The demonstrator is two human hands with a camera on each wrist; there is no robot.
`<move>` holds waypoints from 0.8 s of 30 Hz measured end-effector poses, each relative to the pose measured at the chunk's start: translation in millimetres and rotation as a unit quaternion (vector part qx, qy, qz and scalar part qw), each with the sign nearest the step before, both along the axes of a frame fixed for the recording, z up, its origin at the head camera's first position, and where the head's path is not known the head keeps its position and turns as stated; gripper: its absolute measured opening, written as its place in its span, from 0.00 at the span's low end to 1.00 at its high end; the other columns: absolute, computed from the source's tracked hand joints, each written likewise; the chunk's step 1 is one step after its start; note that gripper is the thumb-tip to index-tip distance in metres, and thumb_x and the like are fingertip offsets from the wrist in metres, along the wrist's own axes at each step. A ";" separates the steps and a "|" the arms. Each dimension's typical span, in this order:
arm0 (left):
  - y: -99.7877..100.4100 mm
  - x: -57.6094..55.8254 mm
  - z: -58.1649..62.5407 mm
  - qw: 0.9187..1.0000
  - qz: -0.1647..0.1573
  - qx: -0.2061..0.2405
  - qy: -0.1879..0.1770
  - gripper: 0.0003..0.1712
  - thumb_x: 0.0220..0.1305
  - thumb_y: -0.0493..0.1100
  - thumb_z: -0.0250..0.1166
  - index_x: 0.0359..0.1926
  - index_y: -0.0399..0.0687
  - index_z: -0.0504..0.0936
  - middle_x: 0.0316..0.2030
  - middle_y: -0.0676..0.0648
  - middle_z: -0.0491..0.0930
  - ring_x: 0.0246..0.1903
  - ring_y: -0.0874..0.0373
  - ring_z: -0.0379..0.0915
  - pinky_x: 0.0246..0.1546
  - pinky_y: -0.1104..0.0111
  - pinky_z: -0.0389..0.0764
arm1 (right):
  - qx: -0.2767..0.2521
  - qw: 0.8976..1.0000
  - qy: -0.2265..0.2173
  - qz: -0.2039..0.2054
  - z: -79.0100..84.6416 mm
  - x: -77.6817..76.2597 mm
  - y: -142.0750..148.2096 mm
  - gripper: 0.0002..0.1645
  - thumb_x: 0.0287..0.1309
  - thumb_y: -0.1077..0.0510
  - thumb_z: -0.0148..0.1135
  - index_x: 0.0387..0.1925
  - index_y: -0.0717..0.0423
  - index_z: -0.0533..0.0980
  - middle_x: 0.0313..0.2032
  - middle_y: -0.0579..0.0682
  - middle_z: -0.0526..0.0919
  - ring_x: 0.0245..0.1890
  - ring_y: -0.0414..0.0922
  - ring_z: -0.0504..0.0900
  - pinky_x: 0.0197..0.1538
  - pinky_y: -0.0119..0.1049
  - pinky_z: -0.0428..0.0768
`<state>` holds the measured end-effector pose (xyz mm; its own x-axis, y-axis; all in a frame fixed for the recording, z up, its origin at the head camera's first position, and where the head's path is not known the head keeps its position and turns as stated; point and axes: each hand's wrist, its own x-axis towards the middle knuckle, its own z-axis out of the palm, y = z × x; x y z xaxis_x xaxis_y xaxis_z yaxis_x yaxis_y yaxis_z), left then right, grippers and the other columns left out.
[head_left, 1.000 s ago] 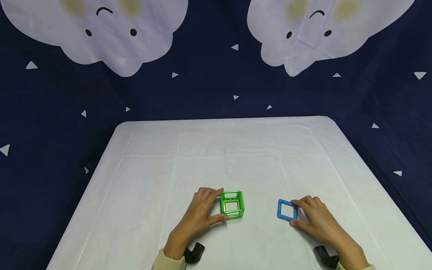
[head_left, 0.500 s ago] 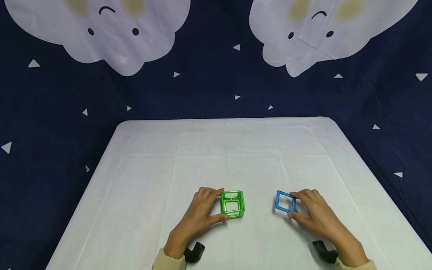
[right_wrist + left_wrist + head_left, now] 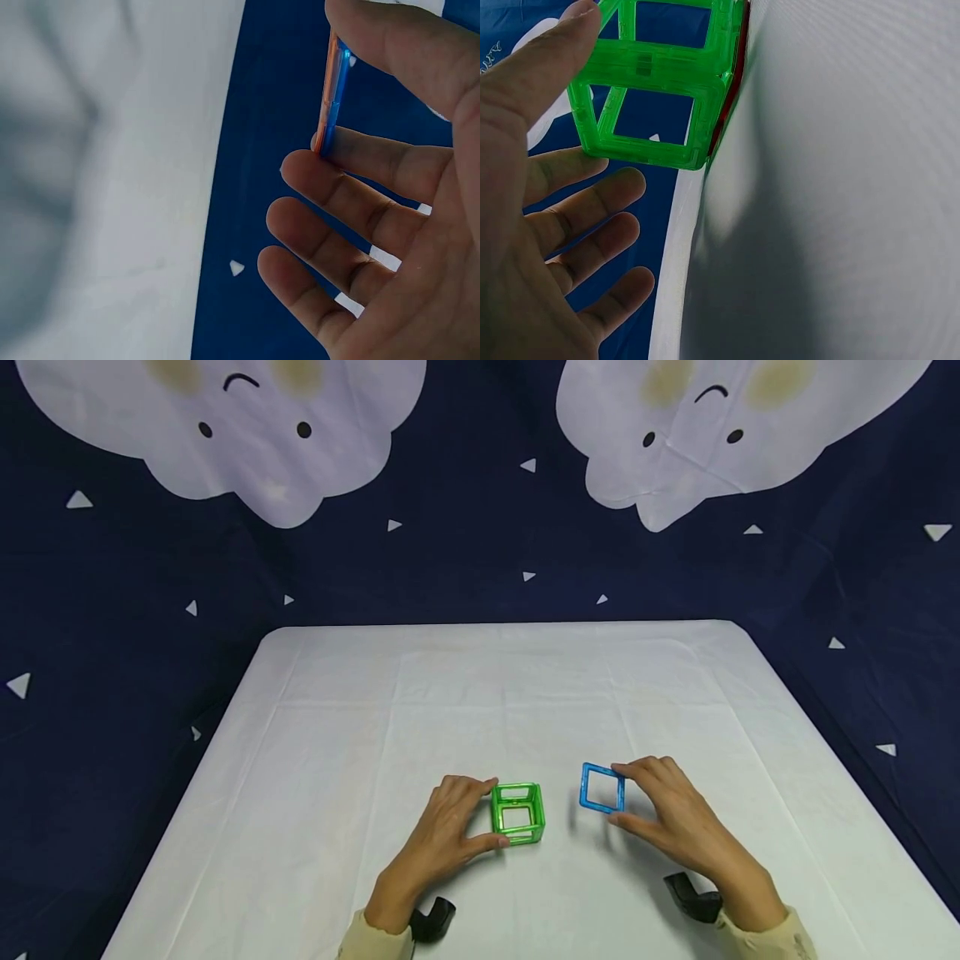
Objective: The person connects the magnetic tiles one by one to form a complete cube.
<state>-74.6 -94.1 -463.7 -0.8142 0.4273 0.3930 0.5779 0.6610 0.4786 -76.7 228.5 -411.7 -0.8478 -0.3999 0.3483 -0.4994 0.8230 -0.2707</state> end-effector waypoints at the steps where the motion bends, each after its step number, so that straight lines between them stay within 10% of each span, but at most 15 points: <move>1: 0.1 0.0 -0.1 1.000 0.000 -0.001 -0.001 0.44 0.42 0.61 0.72 0.60 0.48 0.73 0.45 0.52 0.76 0.49 0.58 0.67 0.47 0.64 0.68 | -0.001 1.000 -0.003 0.003 1.1 -1.1 -3.0 0.37 0.39 0.47 0.76 0.54 0.51 0.75 0.45 0.41 0.77 0.45 0.36 0.67 0.44 0.37 0.70; 24: 1.3 0.3 -0.1 1.000 0.004 -0.001 -0.013 0.43 0.44 0.63 0.70 0.61 0.49 0.73 0.46 0.53 0.76 0.50 0.59 0.66 0.49 0.64 0.68 | -0.019 0.994 -0.021 0.106 4.8 -20.3 -61.4 0.39 0.42 0.42 0.73 0.56 0.51 0.73 0.48 0.42 0.76 0.47 0.38 0.69 0.48 0.38 0.74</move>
